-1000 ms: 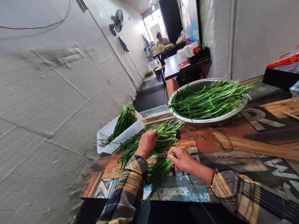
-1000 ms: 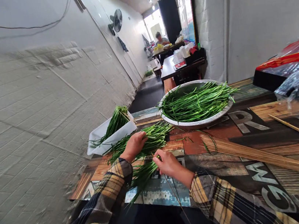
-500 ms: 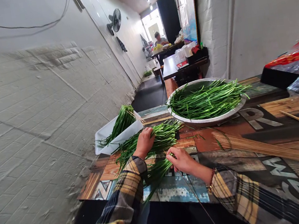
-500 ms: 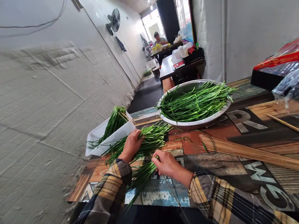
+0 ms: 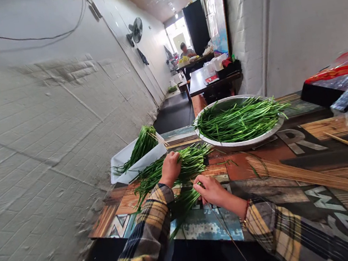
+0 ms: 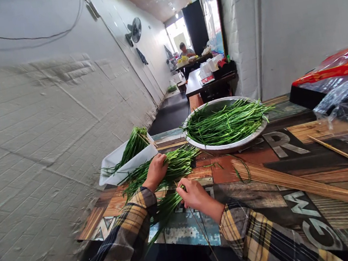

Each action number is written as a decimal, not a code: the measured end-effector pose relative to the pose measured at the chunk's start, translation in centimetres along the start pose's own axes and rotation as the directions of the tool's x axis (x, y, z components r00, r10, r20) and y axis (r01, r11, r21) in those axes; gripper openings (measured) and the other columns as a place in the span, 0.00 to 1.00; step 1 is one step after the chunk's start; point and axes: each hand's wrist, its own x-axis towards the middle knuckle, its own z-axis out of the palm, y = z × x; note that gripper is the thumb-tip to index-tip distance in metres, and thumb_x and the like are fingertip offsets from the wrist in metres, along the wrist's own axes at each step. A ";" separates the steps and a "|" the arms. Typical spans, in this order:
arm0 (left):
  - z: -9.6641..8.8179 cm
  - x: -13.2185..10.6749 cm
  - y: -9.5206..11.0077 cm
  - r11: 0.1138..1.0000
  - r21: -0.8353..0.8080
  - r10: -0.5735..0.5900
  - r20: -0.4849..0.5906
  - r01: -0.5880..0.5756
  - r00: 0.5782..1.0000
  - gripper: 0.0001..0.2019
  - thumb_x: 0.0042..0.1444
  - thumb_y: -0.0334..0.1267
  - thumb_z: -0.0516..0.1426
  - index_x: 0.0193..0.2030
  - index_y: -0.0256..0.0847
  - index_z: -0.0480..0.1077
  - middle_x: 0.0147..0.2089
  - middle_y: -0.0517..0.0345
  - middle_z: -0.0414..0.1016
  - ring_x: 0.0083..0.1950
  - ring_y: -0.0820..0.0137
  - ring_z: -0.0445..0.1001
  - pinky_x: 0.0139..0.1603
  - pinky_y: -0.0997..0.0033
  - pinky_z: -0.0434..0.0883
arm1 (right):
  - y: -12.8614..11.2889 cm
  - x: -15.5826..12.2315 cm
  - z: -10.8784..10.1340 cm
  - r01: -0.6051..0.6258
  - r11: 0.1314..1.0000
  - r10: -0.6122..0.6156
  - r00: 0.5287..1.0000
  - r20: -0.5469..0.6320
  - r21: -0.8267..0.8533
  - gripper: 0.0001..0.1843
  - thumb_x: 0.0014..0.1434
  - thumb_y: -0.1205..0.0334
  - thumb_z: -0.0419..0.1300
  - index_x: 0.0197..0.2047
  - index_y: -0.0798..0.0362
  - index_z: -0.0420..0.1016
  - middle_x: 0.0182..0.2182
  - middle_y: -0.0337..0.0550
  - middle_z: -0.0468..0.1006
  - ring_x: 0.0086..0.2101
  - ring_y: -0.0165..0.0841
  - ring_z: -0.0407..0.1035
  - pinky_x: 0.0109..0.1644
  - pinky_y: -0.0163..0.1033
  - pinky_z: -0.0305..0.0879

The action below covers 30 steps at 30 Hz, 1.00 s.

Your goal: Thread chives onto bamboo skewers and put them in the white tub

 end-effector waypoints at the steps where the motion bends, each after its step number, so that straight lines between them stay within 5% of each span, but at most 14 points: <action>1: -0.3 0.0 0.0 1.000 -0.006 -0.009 -0.015 0.009 1.000 0.04 0.60 0.32 0.51 0.36 0.40 0.66 0.40 0.52 0.71 0.43 0.65 0.70 0.44 0.68 0.65 | 0.1 0.0 0.0 0.001 1.000 -0.001 1.000 0.003 -0.001 0.06 0.62 0.65 0.52 0.37 0.52 0.69 0.12 0.28 0.66 0.16 0.28 0.69 0.22 0.28 0.59; 6: -1.6 -0.7 0.8 0.998 -0.042 0.046 0.009 -0.045 0.999 0.07 0.64 0.34 0.47 0.42 0.41 0.65 0.39 0.55 0.73 0.39 0.68 0.71 0.41 0.71 0.65 | 0.5 0.1 0.2 0.019 1.000 -0.019 1.000 -0.007 -0.017 0.06 0.62 0.64 0.52 0.37 0.52 0.70 0.12 0.29 0.67 0.16 0.28 0.70 0.23 0.28 0.60; 13: -0.1 -1.8 2.5 0.969 -0.053 0.247 0.192 -0.242 0.950 0.06 0.54 0.39 0.60 0.32 0.41 0.68 0.36 0.56 0.73 0.39 0.66 0.72 0.39 0.71 0.66 | 0.2 0.0 0.2 0.008 1.000 -0.008 1.000 -0.003 -0.024 0.06 0.61 0.65 0.52 0.36 0.52 0.69 0.13 0.28 0.67 0.16 0.28 0.69 0.22 0.28 0.59; 21: 0.3 -1.7 2.4 0.961 0.037 0.259 0.220 -0.273 0.941 0.01 0.53 0.32 0.58 0.33 0.40 0.68 0.39 0.53 0.71 0.42 0.64 0.70 0.42 0.68 0.66 | 0.1 0.0 0.2 0.014 1.000 -0.014 1.000 0.000 -0.011 0.06 0.61 0.66 0.51 0.35 0.52 0.69 0.15 0.30 0.69 0.16 0.27 0.69 0.22 0.28 0.60; 30: -0.4 -1.8 1.2 0.961 0.154 0.204 0.153 -0.228 0.967 0.10 0.58 0.26 0.48 0.39 0.40 0.68 0.44 0.49 0.68 0.47 0.61 0.67 0.47 0.61 0.66 | -0.2 -0.2 0.1 -0.002 1.000 0.002 1.000 -0.006 -0.014 0.05 0.61 0.66 0.52 0.36 0.52 0.69 0.14 0.28 0.67 0.15 0.26 0.68 0.23 0.28 0.61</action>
